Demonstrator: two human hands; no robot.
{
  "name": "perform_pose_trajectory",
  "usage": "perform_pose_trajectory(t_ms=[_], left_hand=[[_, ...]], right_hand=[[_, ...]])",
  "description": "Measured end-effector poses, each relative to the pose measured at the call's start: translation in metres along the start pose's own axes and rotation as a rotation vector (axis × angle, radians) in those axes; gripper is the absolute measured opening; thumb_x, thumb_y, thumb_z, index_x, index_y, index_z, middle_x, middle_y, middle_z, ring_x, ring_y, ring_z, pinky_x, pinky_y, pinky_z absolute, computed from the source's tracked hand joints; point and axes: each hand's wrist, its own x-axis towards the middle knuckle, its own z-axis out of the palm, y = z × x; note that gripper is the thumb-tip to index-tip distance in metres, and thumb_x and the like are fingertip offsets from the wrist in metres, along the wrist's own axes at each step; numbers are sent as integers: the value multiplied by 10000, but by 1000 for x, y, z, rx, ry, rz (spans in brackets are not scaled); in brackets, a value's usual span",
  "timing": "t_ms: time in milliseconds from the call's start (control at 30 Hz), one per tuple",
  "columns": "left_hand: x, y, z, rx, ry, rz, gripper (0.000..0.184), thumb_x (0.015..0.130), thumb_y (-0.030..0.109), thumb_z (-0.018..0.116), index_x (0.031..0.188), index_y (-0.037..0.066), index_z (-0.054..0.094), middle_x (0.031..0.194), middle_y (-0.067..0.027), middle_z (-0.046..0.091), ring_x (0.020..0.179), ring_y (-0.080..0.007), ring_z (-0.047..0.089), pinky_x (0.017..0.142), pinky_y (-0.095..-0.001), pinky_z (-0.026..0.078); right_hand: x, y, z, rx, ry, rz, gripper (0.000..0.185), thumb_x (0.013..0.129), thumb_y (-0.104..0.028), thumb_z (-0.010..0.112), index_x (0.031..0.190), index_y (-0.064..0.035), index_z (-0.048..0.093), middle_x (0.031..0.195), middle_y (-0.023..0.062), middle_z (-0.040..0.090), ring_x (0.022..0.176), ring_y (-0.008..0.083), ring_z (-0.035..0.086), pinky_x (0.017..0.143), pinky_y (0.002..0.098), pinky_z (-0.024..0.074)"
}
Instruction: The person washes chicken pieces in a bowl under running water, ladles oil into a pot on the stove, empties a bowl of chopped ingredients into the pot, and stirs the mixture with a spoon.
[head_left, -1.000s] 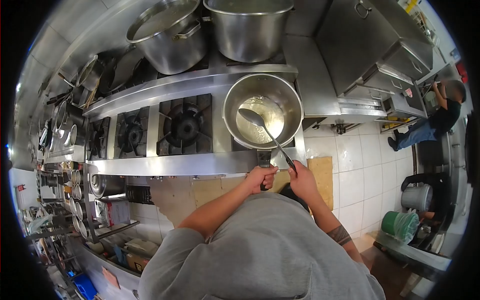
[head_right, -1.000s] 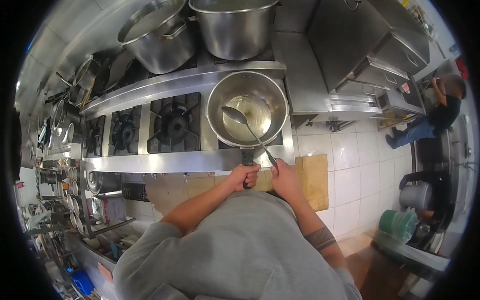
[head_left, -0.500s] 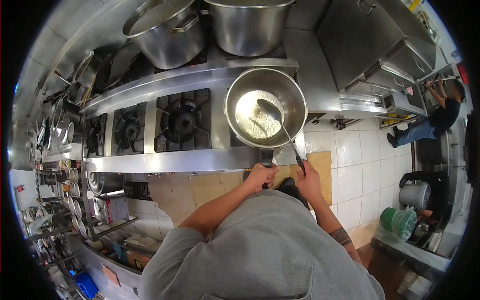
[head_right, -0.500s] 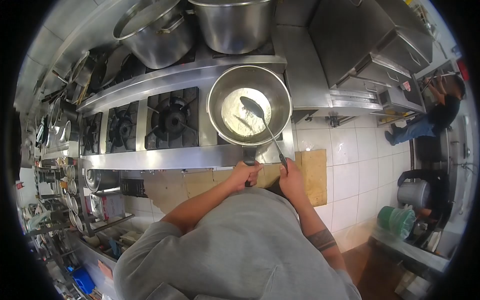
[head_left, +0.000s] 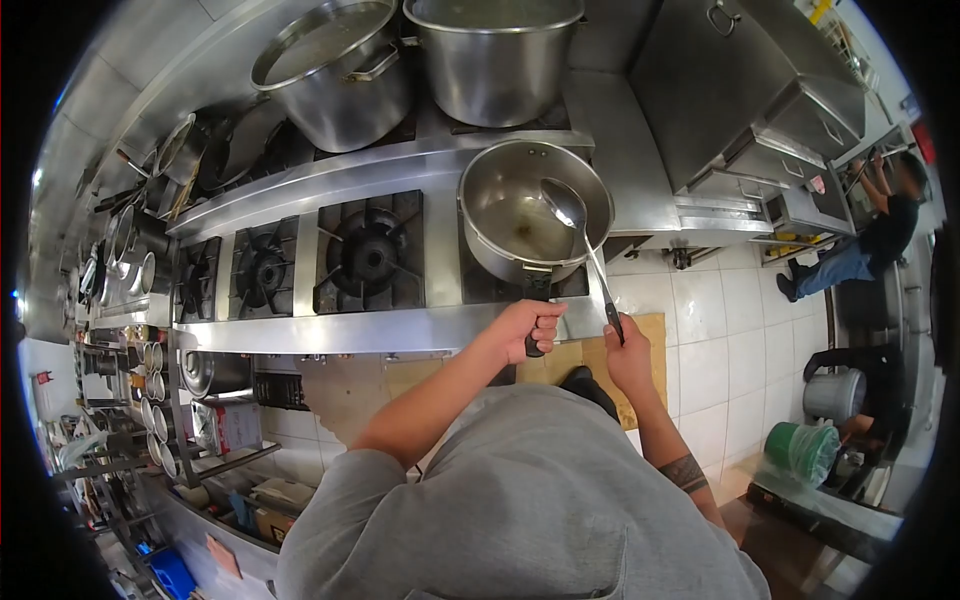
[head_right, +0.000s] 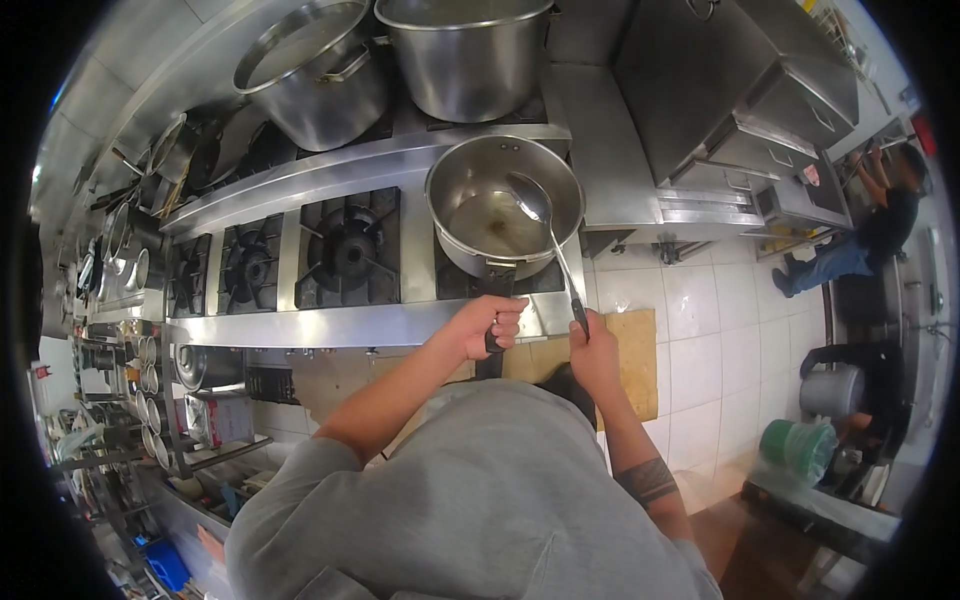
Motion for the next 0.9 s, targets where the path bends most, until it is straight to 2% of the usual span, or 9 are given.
perform_pose_trajectory(t_ms=[167,233,467,633,767,833,900], left_hand=[[10,-29,-31,22,-10,51,221,990,173,628,827,170,478,580,87,400,448,-53,372,440,-250,323],[11,-37,-39,31,16,64,160,995,169,623,876,171,516,577,84,403,446,-61,376,444,-268,328],[14,-50,-46,-8,2,89,140,984,160,637,893,167,531,579,85,398,447,-66,382,448,-275,338],[13,-61,-54,37,37,150,176,936,150,709,879,140,542,569,70,406,444,-70,388,437,-280,333],[16,-68,-60,58,42,167,161,938,141,695,891,150,542,568,66,408,436,-78,388,427,-293,330],[19,-75,-68,131,85,217,179,923,129,711,892,126,535,554,51,396,434,-91,387,425,-301,329],[20,-81,-78,152,103,216,183,919,123,715,896,116,533,551,44,395,433,-96,386,426,-304,330]], right_hand=[[-1,12,2,-38,6,-38,222,974,-145,587,1141,-3,615,801,195,634,698,320,607,678,381,488],[-5,11,0,-51,-77,23,314,971,-195,577,1208,9,601,956,267,680,909,472,650,781,508,512],[-12,7,1,-54,-86,35,323,970,-202,581,1205,19,603,958,267,685,918,472,654,789,503,515],[-14,6,2,-44,-93,25,320,966,-197,592,1204,16,602,971,264,685,930,468,654,790,497,517],[-15,13,9,-57,-85,2,324,966,-195,595,1211,17,598,970,264,685,931,465,653,791,497,516],[-18,14,13,-80,-38,-57,232,966,-134,592,1152,4,605,902,228,672,807,385,665,716,412,514],[-19,11,13,-71,-56,-59,235,966,-138,593,1154,3,604,910,232,673,822,395,666,720,417,515]])
